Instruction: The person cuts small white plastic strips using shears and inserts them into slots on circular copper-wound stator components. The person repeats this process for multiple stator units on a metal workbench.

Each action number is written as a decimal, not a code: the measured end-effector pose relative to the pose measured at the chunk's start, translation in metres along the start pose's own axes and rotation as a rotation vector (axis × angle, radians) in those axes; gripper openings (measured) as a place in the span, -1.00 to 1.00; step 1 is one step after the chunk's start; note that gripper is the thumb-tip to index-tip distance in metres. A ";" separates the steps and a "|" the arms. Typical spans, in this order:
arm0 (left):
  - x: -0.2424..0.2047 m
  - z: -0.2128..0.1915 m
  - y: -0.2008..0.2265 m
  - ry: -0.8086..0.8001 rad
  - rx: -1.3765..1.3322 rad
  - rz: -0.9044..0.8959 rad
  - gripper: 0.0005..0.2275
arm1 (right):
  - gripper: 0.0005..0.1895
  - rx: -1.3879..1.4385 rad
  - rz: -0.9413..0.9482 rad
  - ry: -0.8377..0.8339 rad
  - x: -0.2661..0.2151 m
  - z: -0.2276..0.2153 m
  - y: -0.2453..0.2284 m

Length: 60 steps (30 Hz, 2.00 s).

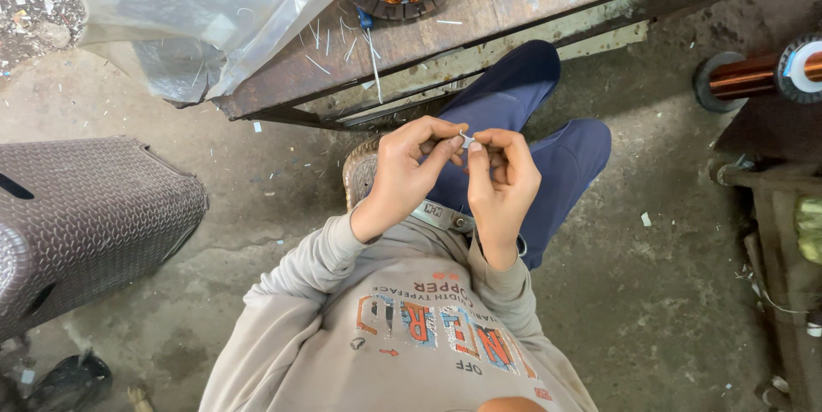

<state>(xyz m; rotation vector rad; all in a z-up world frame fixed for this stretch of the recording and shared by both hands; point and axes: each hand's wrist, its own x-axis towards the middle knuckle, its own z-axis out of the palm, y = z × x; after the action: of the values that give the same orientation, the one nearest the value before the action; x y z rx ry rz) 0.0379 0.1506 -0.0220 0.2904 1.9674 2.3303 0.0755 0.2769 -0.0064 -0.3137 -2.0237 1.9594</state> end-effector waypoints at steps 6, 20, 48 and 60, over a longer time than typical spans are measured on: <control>-0.002 -0.002 -0.003 -0.154 -0.039 -0.127 -0.93 | -0.92 -0.163 -0.077 -0.080 0.008 -0.012 -0.007; 0.008 -0.010 0.008 -0.200 0.007 -0.105 -0.93 | -0.78 0.254 0.141 -0.081 0.002 -0.012 -0.012; -0.011 -0.083 0.039 -0.151 -0.191 -0.235 -0.86 | -0.70 -0.122 -0.190 -0.646 0.022 0.015 -0.050; -0.019 -0.103 0.069 -0.039 0.472 0.447 -0.79 | -0.73 -0.055 -0.382 -0.621 0.029 0.055 -0.061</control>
<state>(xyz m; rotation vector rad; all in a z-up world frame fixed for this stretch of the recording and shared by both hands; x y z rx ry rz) 0.0404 0.0359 0.0276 0.8780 2.6351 1.9984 0.0322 0.2336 0.0549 0.7083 -2.2619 1.8957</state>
